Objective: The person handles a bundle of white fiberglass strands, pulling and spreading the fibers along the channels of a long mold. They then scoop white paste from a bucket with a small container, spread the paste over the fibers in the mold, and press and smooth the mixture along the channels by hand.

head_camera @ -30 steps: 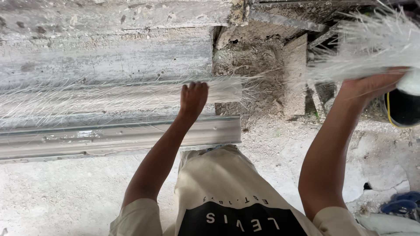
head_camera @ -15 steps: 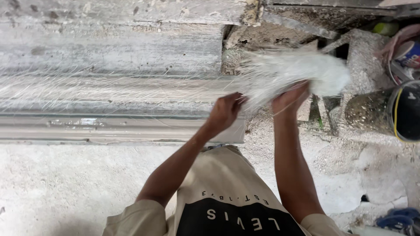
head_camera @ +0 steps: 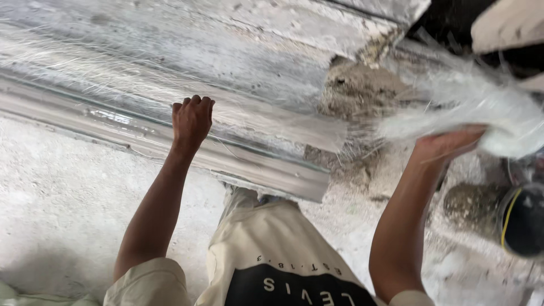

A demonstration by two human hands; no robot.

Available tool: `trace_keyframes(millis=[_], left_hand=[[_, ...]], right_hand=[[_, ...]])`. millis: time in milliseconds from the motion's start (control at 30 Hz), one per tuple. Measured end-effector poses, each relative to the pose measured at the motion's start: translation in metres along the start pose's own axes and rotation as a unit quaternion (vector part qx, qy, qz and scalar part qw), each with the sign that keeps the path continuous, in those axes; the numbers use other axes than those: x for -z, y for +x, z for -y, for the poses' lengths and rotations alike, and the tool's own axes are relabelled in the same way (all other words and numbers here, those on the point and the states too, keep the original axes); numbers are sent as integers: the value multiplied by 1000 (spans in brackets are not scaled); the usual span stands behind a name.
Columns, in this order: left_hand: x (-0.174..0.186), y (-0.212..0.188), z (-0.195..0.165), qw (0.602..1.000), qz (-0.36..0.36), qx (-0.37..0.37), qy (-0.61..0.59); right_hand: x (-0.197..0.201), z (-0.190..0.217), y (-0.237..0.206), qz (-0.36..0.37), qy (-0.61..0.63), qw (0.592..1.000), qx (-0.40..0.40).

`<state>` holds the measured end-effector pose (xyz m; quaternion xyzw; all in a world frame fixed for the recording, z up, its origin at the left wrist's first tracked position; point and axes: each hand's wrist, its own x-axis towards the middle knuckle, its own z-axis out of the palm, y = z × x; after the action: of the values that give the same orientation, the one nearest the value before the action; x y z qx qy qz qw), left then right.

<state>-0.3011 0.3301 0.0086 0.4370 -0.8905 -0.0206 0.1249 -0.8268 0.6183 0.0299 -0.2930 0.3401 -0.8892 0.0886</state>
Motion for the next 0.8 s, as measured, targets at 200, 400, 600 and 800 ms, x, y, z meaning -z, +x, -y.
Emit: trace_keyframes(millis=[200, 400, 600, 800], left_hand=[[32, 23, 39, 995, -76, 42, -56], [46, 41, 113, 980, -32, 181, 83], [43, 16, 154, 974, -159, 118, -109], [105, -82, 173, 854, -267, 140, -424]], right_hand=[[-66, -14, -31, 64, -30, 998, 0], [-143, -33, -40, -12, 43, 988, -151], [-267, -109, -104, -2, 68, 969, -240], [-407, -211, -235, -93, -38, 937, -335]])
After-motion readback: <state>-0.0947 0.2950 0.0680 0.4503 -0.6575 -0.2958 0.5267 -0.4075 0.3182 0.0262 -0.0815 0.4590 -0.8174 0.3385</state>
